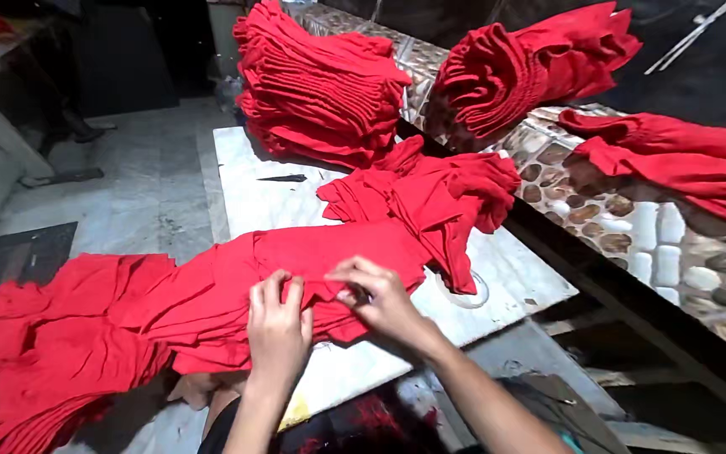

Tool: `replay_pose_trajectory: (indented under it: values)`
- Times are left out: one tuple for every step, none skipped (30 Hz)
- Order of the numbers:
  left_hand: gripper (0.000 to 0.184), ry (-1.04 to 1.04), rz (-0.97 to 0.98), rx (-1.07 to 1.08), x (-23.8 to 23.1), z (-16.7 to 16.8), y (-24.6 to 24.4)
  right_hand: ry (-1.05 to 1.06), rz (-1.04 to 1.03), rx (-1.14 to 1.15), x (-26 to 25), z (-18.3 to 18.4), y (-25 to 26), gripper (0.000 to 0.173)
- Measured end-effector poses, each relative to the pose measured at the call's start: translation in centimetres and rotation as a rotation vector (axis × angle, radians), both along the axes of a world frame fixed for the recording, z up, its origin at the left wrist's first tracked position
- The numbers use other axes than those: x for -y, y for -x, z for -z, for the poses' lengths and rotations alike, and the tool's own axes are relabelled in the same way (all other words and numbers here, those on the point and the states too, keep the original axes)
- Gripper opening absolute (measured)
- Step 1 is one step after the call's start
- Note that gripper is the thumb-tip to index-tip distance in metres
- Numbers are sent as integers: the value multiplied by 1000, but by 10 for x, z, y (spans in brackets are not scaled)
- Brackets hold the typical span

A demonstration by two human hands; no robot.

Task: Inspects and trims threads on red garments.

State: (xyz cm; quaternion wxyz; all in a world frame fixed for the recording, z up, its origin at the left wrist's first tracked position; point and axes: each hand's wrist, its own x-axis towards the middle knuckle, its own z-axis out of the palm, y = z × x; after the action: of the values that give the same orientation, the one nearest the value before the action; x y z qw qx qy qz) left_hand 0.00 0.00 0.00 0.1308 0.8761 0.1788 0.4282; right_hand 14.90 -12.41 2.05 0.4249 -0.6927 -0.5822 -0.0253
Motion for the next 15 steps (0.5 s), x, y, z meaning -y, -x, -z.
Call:
replay_pose_trajectory:
  values:
    - [23, 3, 36, 23, -7, 2, 5, -50, 11, -1, 2, 7, 8, 20]
    - [18, 18, 67, 56, -14, 4, 12, -99, 24, -2, 4, 12, 17, 18]
    - [16, 26, 79, 85, -18, 4, 18, -143, 38, 6, 6, 15, 26, 17]
    - [16, 21, 69, 101, -19, 3, 23, -184, 51, 37, 6, 17, 34, 16]
    - [18, 5, 35, 107, -17, 1, 26, -221, 59, 90, 6, 17, 40, 15]
    - [20, -13, -16, 110, -14, -1, 28, -249, 63, 139, 5, 15, 43, 15]
    - [19, -30, -77, 116, -9, -2, 29, -271, 66, 172, 6, 9, 43, 14]
    - [17, -53, -149, 120, -6, -3, 31, -291, 72, 184, 6, 2, 41, 14]
    - [16, -75, -218, 126, -4, -5, 35, -301, 81, 173, 7, -6, 37, 17]
    - [15, -78, -261, 139, -3, -7, 38, -306, 104, 148, 6, -12, 33, 22]
    - [13, -58, -258, 182, -2, -10, 39, -297, 137, 122, 3, -17, 31, 24]
    - [12, 10, -195, 259, 2, -13, 38, -267, 177, 100, -3, -18, 30, 24]
    - [13, 169, -73, 373, 8, -14, 35, -214, 226, 81, -11, -16, 31, 20]
    - [15, 448, 97, 513, 16, -17, 30, -137, 265, 53, -21, -11, 32, 14]
    - [20, 808, 273, 657, 22, -21, 27, -57, 280, 4, -29, -5, 31, 11]
